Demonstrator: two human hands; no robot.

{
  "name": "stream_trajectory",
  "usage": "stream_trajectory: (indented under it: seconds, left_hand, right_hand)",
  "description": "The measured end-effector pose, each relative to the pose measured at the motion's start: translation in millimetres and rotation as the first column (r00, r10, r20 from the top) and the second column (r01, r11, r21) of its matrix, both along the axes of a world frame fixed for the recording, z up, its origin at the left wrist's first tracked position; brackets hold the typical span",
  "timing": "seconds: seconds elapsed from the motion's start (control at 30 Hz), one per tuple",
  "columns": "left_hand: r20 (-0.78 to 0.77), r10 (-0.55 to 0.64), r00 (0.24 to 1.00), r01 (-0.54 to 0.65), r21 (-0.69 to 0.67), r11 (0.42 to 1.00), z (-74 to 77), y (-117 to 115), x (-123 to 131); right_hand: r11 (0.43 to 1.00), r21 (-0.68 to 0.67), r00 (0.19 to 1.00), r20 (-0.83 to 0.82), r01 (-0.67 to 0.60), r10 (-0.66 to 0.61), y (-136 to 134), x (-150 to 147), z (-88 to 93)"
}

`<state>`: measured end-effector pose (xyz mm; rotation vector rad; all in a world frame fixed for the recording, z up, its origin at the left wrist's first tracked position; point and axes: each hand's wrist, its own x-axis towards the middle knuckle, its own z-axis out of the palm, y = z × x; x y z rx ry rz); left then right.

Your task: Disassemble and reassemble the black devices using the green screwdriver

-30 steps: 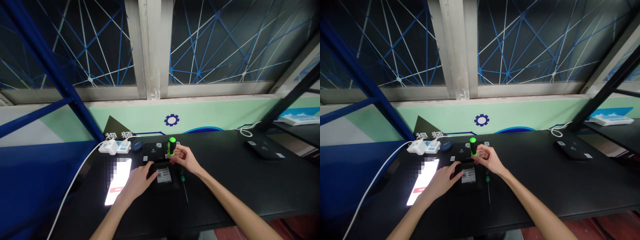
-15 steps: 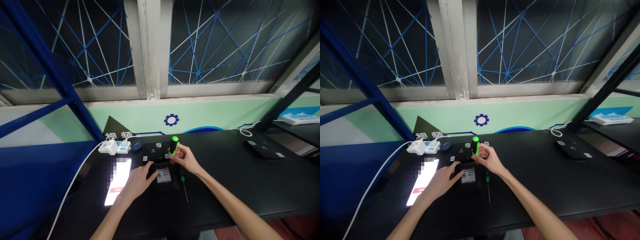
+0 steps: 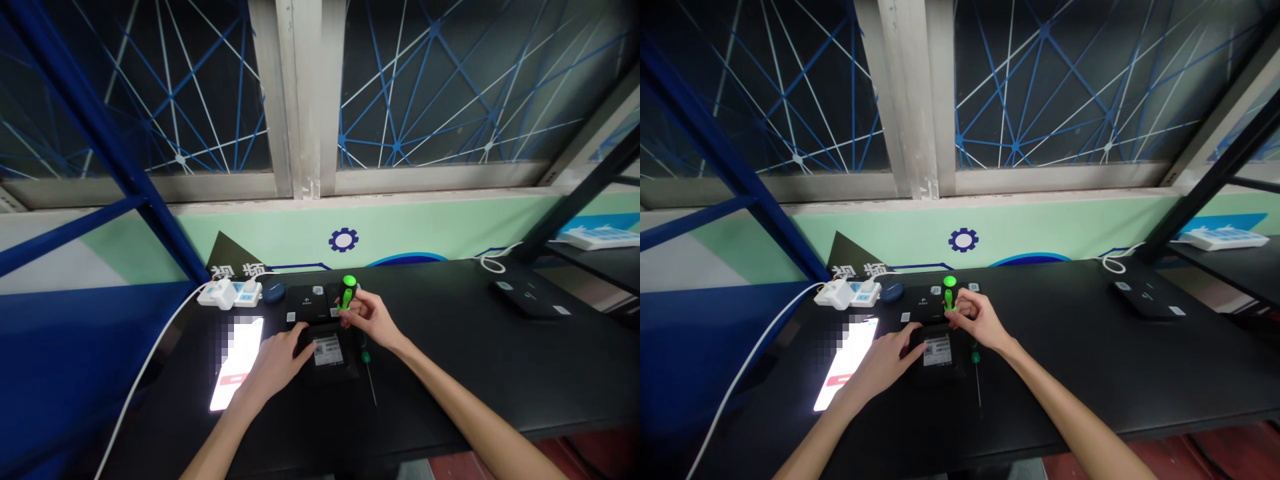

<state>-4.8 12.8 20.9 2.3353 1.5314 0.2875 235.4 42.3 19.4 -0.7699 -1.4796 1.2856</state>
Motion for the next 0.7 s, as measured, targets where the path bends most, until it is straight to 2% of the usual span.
stream_trajectory:
  seconds: [0.4, 0.7]
  left_hand:
    - [0.003, 0.004, 1.000, -0.004, 0.008, 1.000, -0.3, 0.1, 0.0]
    - [-0.001, 0.007, 1.000, -0.007, -0.015, 1.000, 0.8, -0.7, -0.4]
  right_hand:
    - [1.000, 0.006, 1.000, 0.006, 0.003, -0.003, -1.7, 0.5, 4.0]
    - [0.998, 0.023, 0.998, -0.003, 0.059, -0.059, -1.0, 0.3, 5.2]
